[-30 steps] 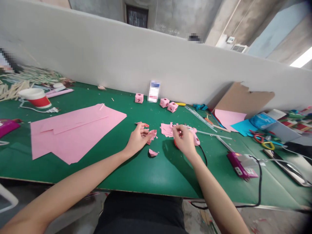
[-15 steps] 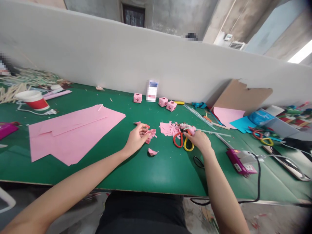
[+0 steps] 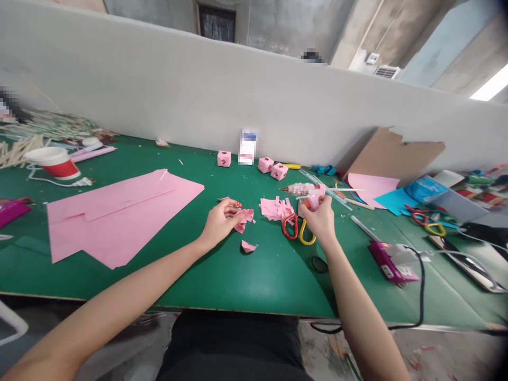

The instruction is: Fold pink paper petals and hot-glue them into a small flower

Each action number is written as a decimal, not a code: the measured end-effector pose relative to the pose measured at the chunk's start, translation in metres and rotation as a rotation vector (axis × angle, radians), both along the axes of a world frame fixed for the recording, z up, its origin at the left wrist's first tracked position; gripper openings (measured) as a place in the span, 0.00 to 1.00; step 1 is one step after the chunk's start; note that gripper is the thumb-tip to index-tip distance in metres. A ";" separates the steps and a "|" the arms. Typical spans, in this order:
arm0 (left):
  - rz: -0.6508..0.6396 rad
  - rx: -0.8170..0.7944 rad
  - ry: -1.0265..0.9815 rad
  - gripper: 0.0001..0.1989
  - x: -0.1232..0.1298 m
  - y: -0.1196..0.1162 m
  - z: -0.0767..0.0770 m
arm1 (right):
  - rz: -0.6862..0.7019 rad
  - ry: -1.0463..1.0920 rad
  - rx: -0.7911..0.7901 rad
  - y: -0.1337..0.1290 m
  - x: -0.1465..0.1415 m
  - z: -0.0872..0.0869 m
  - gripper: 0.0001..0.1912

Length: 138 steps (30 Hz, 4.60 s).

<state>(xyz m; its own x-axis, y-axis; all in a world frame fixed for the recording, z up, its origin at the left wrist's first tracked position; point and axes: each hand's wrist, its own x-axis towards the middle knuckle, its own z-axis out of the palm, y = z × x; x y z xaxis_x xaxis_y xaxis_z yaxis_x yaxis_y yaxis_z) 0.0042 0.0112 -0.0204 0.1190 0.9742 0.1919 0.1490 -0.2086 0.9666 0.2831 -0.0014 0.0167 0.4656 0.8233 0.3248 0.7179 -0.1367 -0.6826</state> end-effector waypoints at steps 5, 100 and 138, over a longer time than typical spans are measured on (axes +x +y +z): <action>0.008 0.026 0.027 0.15 -0.002 0.002 -0.001 | 0.117 -0.029 0.059 -0.003 -0.021 -0.007 0.21; 0.028 0.125 0.063 0.11 0.002 -0.002 0.003 | 0.209 -0.472 -0.082 -0.013 -0.060 -0.026 0.13; 0.049 0.084 -0.009 0.13 0.003 -0.002 0.004 | 0.221 -0.404 -0.066 -0.009 -0.054 -0.026 0.13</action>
<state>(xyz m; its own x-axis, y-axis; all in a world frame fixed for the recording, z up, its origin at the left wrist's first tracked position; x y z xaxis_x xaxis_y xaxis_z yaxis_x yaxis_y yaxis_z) 0.0069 0.0093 -0.0163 0.0693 0.9592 0.2741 0.1524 -0.2818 0.9473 0.2288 -0.0102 -0.0090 0.1235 0.9135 0.3877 0.9414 0.0157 -0.3368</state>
